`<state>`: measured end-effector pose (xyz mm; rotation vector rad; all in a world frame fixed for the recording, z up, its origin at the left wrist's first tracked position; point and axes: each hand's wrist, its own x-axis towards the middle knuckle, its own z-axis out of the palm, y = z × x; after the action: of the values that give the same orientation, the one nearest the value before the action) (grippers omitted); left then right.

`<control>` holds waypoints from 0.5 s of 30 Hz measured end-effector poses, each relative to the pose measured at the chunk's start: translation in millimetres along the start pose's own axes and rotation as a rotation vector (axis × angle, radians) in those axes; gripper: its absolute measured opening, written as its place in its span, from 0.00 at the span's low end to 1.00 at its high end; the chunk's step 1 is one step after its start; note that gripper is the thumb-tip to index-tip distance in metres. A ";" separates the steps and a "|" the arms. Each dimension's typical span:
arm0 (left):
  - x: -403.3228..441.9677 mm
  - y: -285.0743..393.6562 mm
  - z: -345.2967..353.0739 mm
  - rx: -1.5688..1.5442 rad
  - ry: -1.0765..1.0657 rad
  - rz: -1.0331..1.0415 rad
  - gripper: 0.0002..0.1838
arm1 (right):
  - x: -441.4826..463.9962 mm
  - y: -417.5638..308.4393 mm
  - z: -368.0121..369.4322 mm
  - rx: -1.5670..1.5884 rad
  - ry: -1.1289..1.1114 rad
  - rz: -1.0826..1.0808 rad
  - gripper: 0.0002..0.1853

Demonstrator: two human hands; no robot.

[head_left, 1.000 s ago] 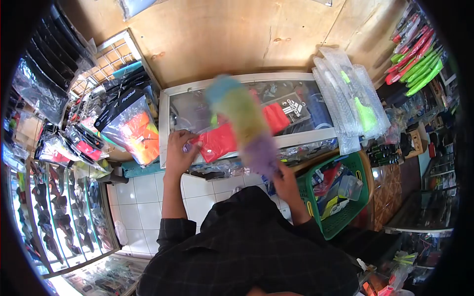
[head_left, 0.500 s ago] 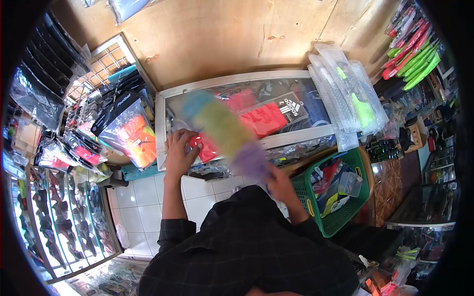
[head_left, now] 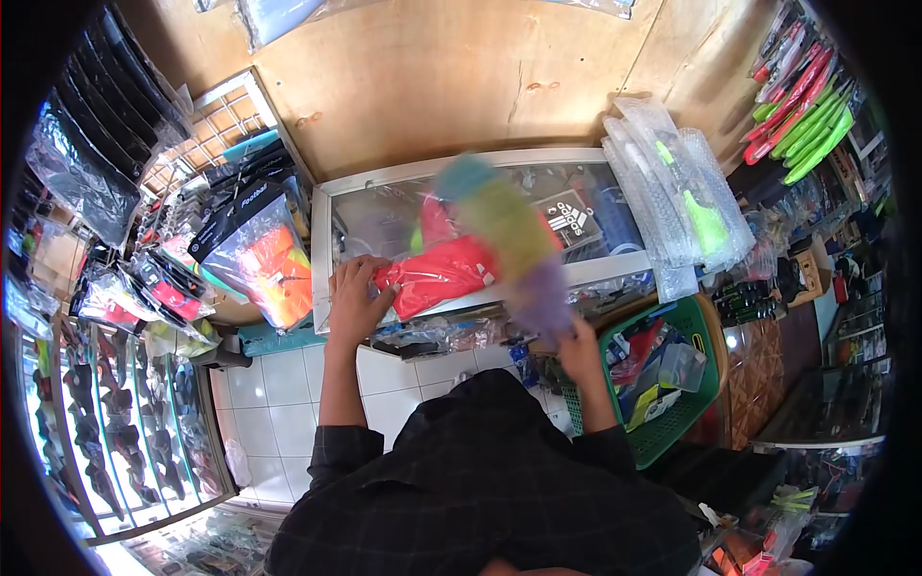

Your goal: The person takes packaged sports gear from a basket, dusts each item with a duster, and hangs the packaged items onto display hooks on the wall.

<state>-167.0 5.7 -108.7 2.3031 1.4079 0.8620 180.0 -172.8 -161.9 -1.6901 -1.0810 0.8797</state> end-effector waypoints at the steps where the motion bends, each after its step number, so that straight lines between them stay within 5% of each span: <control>1: 0.9 -0.3 -0.4 -0.006 0.002 0.006 0.24 | 5.3 17.7 -11.1 -0.086 0.159 -0.034 0.19; 8: 11.9 8.4 -16.1 0.094 -0.211 -0.005 0.33 | 3.8 -15.2 -37.1 0.338 0.289 0.029 0.16; 12: 26.4 21.2 -19.7 0.023 -0.183 0.098 0.26 | -6.0 -8.7 -16.5 0.361 0.269 -0.053 0.16; 14: 24.9 29.0 -16.1 0.057 0.166 0.254 0.20 | -12.9 -8.9 -6.8 0.402 0.289 -0.088 0.15; 15: 21.6 27.8 -12.5 0.055 0.162 0.261 0.20 | -16.3 -8.9 -3.3 0.384 0.291 -0.149 0.15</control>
<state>-148.3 11.0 -76.7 2.5475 1.2215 1.1206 174.7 -187.3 -151.0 -1.3479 -0.7722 0.6706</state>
